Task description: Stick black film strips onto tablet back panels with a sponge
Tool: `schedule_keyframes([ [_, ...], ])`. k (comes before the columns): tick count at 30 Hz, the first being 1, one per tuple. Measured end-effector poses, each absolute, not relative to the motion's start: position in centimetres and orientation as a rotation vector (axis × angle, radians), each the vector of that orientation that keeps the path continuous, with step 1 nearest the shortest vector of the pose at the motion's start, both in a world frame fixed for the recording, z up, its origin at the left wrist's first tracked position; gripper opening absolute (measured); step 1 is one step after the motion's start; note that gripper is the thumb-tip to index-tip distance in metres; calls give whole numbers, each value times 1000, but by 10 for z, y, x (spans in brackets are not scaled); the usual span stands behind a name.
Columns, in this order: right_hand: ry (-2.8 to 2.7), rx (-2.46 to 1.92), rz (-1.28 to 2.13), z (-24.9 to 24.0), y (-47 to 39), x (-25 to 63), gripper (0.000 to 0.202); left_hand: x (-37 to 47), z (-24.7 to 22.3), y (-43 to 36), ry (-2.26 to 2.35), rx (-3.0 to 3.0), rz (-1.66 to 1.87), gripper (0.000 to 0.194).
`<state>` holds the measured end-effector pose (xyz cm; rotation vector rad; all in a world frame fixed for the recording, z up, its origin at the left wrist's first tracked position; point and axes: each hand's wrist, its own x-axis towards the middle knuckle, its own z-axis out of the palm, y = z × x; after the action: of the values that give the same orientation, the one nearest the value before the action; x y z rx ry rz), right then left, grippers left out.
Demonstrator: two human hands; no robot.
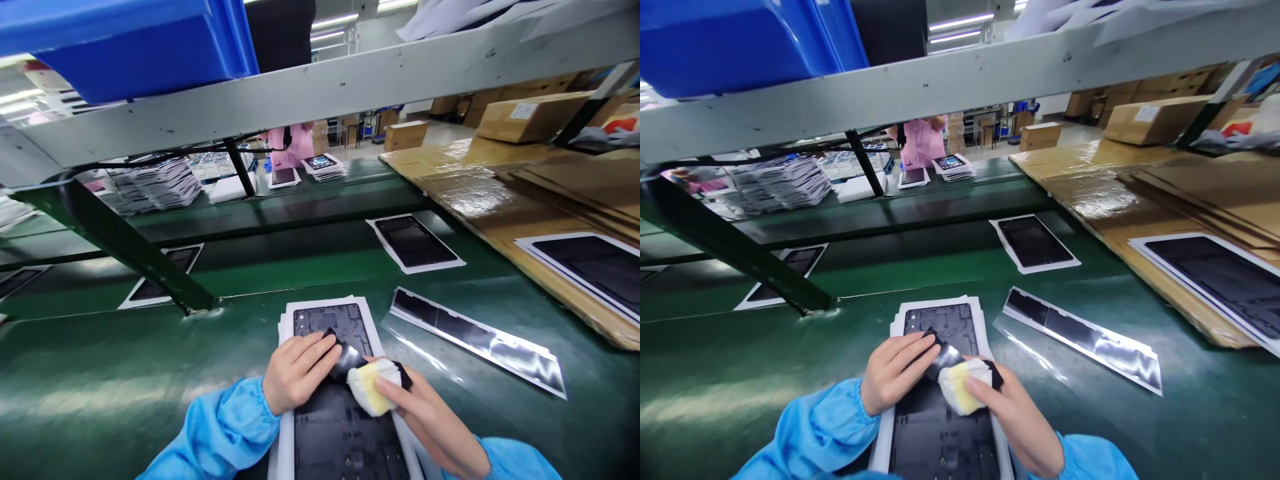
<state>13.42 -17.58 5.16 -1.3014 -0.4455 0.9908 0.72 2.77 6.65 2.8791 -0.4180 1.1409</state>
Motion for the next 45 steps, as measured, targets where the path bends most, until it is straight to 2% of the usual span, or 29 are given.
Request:
schedule_keyframes([
  [6,-1021,-1663,555,76,-158,143,21,2,71,37,-135,2754,945,41],
  [10,-1279,-1735,524,79,-158,144,19,2,79,42,57,2557,820,28],
  [17,-1421,-1788,548,79,-157,140,25,9,79,43,8,2510,644,24],
  [21,-1264,-1750,414,83,-159,151,21,13,86,52,120,2454,676,22],
  [23,-1016,-1712,301,81,-159,162,19,17,89,61,225,2366,728,21],
  [25,-693,-1633,274,75,-155,173,27,23,88,71,333,2268,727,21],
  [28,-296,-1408,410,66,-142,183,41,33,80,82,445,2126,600,21],
  [32,-69,-1158,607,59,-119,182,43,45,67,87,490,1997,438,25],
  [36,-67,-1207,617,50,-107,179,43,51,60,90,495,1982,307,27],
  [41,-341,-1572,381,38,-104,176,39,55,56,94,491,2021,196,27],
  [45,-572,-1675,296,32,-103,172,30,55,55,96,508,2060,173,24],
])
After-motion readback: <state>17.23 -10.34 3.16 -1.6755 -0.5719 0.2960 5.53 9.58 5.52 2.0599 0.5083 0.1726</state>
